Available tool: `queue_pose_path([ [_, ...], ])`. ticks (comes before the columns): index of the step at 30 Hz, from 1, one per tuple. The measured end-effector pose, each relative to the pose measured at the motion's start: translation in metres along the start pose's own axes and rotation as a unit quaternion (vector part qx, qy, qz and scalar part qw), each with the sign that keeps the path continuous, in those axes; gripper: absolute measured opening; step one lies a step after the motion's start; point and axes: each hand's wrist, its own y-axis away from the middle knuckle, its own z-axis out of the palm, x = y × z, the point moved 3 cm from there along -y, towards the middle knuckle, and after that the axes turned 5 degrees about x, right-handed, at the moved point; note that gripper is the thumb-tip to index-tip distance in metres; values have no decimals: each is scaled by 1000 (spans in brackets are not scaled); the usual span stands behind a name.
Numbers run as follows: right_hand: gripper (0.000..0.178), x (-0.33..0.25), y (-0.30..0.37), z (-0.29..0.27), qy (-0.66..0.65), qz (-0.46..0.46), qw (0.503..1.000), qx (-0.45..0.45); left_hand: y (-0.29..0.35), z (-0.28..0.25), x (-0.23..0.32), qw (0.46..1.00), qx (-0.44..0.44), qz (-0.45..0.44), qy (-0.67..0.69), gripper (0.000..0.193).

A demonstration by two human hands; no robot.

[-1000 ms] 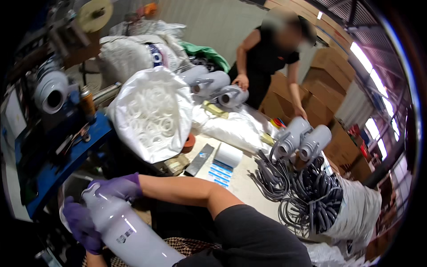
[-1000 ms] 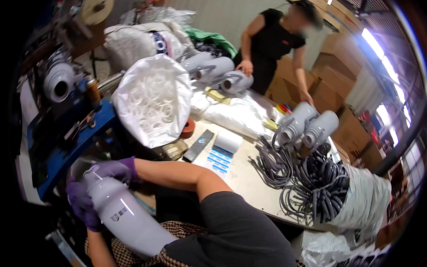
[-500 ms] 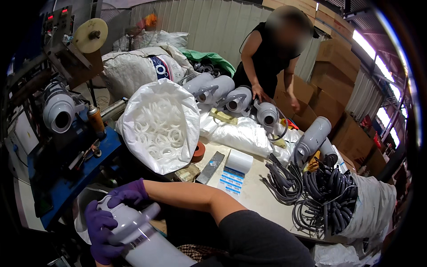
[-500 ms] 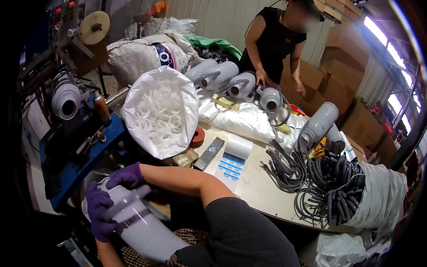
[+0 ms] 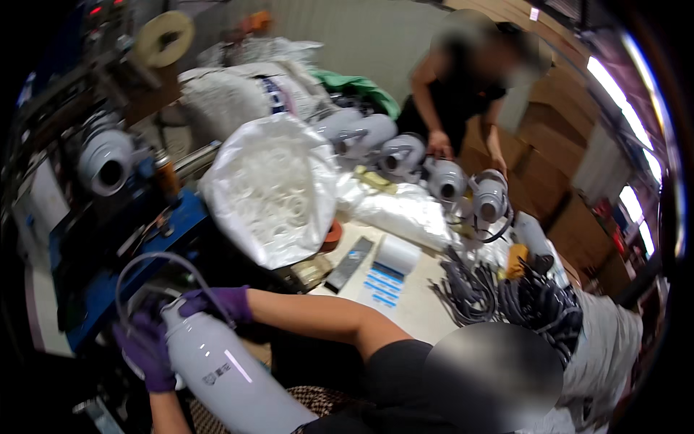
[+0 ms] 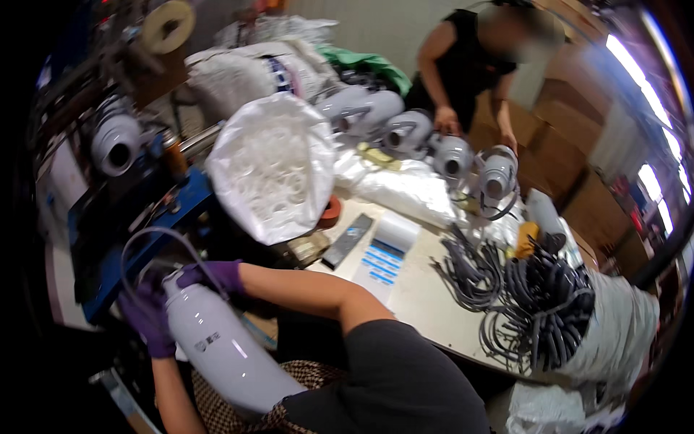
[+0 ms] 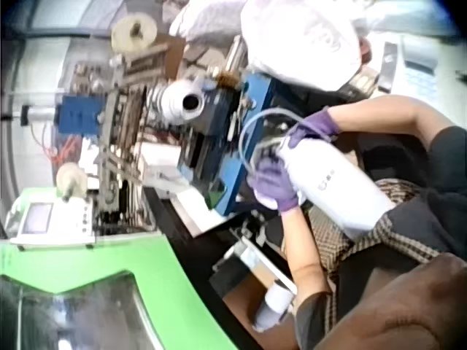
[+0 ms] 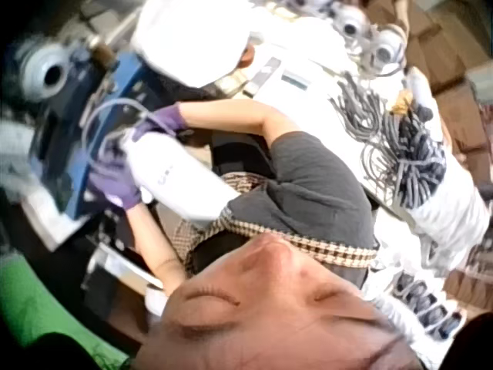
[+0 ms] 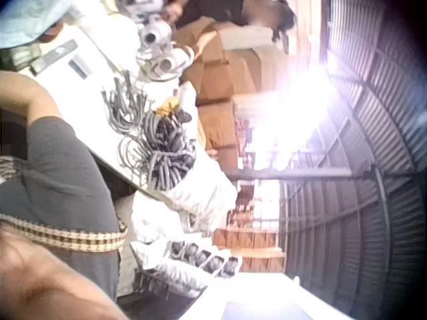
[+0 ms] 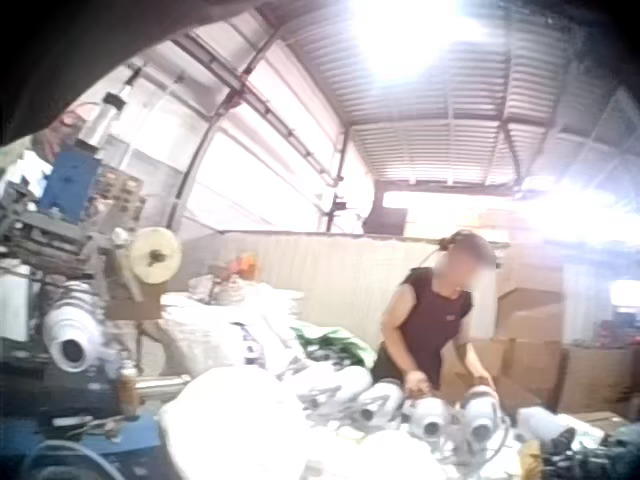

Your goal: The person assembles white plastic containers by attaching handles and lids. They pick up a container, fit a handle onto the rim, and then place a lid on top. The process is repeated for multiple units in a workshop setting.

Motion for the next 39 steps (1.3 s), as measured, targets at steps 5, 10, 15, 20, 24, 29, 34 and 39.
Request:
queue_pose_path([
  [5, 38, 33, 22, -14, -159, -64, 950, 262, -14, 2, -13, 921, 46, 51, -384, 25],
  [10, 64, -27, 23, 20, -168, -199, 948, 183, 3, -13, -42, 895, 104, -300, 313, 57],
  [15, 26, -60, 36, 33, 70, -50, 977, 196, 8, -2, -32, 964, -6, -194, 182, 53],
  [20, 22, -53, 38, 41, 16, -61, 977, 203, 10, 6, -29, 970, -47, -119, 205, 52],
  [24, 22, -51, 33, 37, 31, -104, 973, 205, 9, 6, -25, 984, 6, -106, 144, 46],
  [29, 26, -74, 35, 62, 440, -386, 809, 48, 6, -5, -46, 971, 3, -151, 186, 49],
  [34, 17, -68, 39, 104, 538, -544, 637, 93, 3, 24, -34, 957, -64, -37, 279, 53],
  [39, 14, -26, 17, 35, 164, -217, 883, 382, 3, 3, -40, 987, -17, -96, 129, 44],
])
